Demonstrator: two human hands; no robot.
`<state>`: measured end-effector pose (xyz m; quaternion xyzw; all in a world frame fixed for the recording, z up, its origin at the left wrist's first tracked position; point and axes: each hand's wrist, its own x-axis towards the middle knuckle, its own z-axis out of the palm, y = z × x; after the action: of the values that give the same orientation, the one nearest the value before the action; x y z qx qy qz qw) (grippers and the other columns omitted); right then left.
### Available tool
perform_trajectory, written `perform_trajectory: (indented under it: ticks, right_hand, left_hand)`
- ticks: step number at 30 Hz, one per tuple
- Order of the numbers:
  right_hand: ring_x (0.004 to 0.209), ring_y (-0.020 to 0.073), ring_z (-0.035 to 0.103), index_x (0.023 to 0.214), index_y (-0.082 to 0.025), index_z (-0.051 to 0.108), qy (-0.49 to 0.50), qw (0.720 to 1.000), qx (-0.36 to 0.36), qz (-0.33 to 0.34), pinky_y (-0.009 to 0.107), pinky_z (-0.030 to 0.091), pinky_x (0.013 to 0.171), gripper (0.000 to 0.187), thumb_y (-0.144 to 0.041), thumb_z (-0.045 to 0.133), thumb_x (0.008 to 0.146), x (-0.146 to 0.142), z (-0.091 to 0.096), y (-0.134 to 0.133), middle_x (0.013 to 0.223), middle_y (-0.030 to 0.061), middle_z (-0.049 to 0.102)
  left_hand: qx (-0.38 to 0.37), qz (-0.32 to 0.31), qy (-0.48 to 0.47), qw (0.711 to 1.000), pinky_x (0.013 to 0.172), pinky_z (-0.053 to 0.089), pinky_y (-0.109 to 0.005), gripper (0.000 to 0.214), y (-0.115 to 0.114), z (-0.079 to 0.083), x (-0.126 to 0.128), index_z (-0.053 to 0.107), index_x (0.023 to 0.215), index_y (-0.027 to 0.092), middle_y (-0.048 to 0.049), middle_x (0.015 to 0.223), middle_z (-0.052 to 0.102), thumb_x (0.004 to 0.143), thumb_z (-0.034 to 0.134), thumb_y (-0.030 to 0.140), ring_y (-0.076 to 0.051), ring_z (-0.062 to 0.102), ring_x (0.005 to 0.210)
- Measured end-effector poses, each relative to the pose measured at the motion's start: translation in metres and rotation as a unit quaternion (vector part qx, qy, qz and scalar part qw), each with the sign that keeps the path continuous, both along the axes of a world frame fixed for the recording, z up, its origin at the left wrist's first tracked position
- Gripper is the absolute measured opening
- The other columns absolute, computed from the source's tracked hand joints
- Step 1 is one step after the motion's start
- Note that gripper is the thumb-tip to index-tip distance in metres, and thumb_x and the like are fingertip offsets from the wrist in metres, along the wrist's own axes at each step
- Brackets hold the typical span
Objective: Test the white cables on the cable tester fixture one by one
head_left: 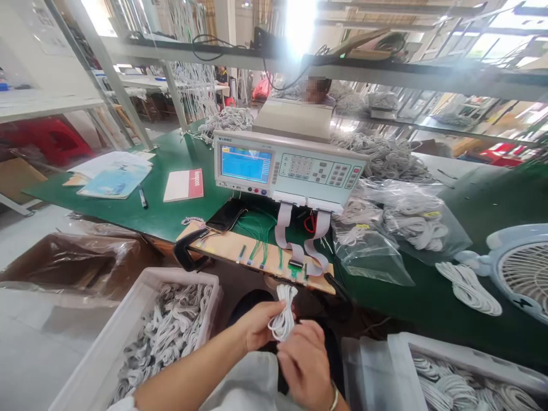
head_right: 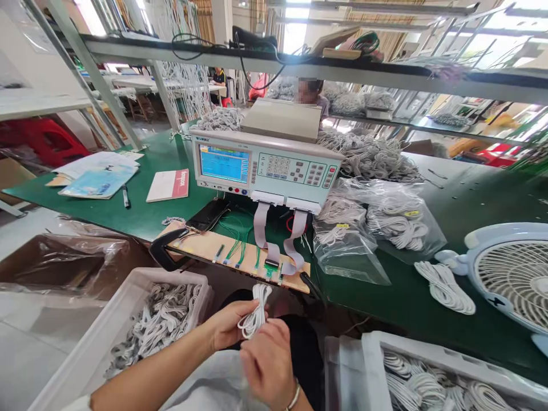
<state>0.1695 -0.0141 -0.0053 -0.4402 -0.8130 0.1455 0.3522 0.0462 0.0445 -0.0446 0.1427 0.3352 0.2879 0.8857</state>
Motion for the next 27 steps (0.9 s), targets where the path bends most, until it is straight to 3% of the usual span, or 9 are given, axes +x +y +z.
perform_trajectory:
  ticks: [2, 4, 7, 11, 13, 15, 19, 22, 27]
  right_hand:
    - [0.066, 0.0166, 0.054, 0.072, -0.020, 0.058, 0.111, 0.981, -0.078, -0.136, 0.032, 0.039, 0.068, 0.015, -0.025, 0.045, 0.077, 0.011, -0.002, 0.005, 0.066, 0.0022, 0.059]
    - [0.067, 0.0174, 0.056, 0.082, -0.018, 0.057, 0.211, 0.934, -0.192, -0.214, 0.029, 0.043, 0.062, 0.017, -0.031, 0.047, 0.076, 0.019, -0.006, 0.014, 0.073, 0.0043, 0.061]
    - [0.065, 0.0182, 0.057, 0.096, -0.015, 0.054, 0.302, 0.886, -0.304, -0.177, 0.027, 0.045, 0.058, 0.032, -0.036, 0.051, 0.072, 0.022, -0.011, 0.024, 0.076, 0.0058, 0.063]
    - [0.066, 0.0179, 0.058, 0.101, -0.017, 0.054, 0.277, 0.912, -0.238, -0.189, 0.027, 0.046, 0.061, 0.036, -0.035, 0.053, 0.070, 0.018, -0.016, 0.015, 0.078, 0.0053, 0.064]
    - [0.063, 0.0170, 0.057, 0.090, -0.019, 0.059, 0.246, 0.928, -0.172, -0.223, 0.024, 0.045, 0.059, 0.028, -0.035, 0.055, 0.068, 0.017, -0.023, 0.010, 0.074, 0.0038, 0.064]
    - [0.049, 0.0136, 0.053, 0.072, -0.019, 0.058, 0.234, 0.931, -0.116, -0.253, 0.020, 0.042, 0.048, 0.018, -0.036, 0.055, 0.067, 0.018, -0.034, 0.009, 0.057, -0.0003, 0.059]
    - [0.035, 0.0078, 0.039, 0.056, -0.019, 0.047, 0.256, 0.924, -0.098, -0.267, 0.017, 0.032, 0.036, 0.027, -0.043, 0.052, 0.067, 0.021, -0.049, 0.016, 0.041, -0.0062, 0.043]
    - [0.040, 0.0095, 0.043, 0.059, -0.018, 0.049, 0.286, 0.917, -0.135, -0.244, 0.017, 0.035, 0.039, 0.028, -0.044, 0.051, 0.068, 0.021, -0.044, 0.016, 0.045, -0.0042, 0.047]
    - [0.056, 0.0143, 0.054, 0.077, -0.017, 0.056, 0.280, 0.923, -0.198, -0.172, 0.021, 0.043, 0.051, 0.022, -0.037, 0.047, 0.075, 0.021, -0.019, 0.009, 0.064, 0.0011, 0.059]
  left_hand:
    - [0.029, 0.011, 0.040, 0.999, 0.049, 0.035, -0.021, 0.032, -0.003, 0.005, -0.001, 0.059, 0.080, 0.009, -0.0054, 0.068, 0.061, 0.065, 0.059, 0.037, -0.009, 0.051, 0.052]
    - [0.074, 0.013, 0.081, 0.994, 0.047, 0.033, -0.019, 0.033, -0.008, 0.011, -0.001, 0.058, 0.078, 0.009, -0.0047, 0.067, 0.059, 0.065, 0.058, 0.039, -0.009, 0.050, 0.051]
    - [0.177, -0.003, 0.136, 0.975, 0.050, 0.033, -0.019, 0.036, -0.016, 0.018, 0.003, 0.057, 0.081, 0.010, -0.0032, 0.066, 0.057, 0.068, 0.053, 0.043, -0.009, 0.049, 0.053]
    - [0.361, -0.014, 0.200, 0.911, 0.064, 0.040, -0.025, 0.047, -0.026, 0.009, 0.011, 0.048, 0.103, 0.014, -0.0072, 0.088, 0.058, 0.068, 0.050, 0.046, -0.015, 0.053, 0.071]
    - [0.423, 0.006, 0.214, 0.881, 0.080, 0.037, -0.029, 0.055, -0.026, -0.005, 0.015, 0.038, 0.114, 0.018, -0.0092, 0.106, 0.052, 0.068, 0.049, 0.047, -0.019, 0.050, 0.092]
    - [0.451, 0.027, 0.229, 0.862, 0.083, 0.036, -0.030, 0.071, -0.023, -0.020, 0.019, 0.027, 0.122, 0.019, -0.0106, 0.111, 0.049, 0.064, 0.051, 0.052, -0.022, 0.048, 0.098]
    - [0.526, 0.045, 0.325, 0.784, 0.083, 0.038, -0.033, 0.065, -0.017, -0.036, 0.025, 0.041, 0.112, 0.021, -0.0118, 0.113, 0.047, 0.058, 0.053, 0.056, -0.026, 0.044, 0.104]
    - [0.547, 0.043, 0.382, 0.743, 0.083, 0.039, -0.032, 0.047, -0.017, -0.028, 0.024, 0.052, 0.099, 0.023, -0.0112, 0.116, 0.045, 0.062, 0.052, 0.051, -0.026, 0.042, 0.106]
    - [0.561, 0.008, 0.349, 0.751, 0.079, 0.039, -0.026, 0.027, -0.013, -0.001, 0.015, 0.055, 0.091, 0.024, -0.0057, 0.102, 0.055, 0.071, 0.048, 0.039, -0.020, 0.049, 0.095]
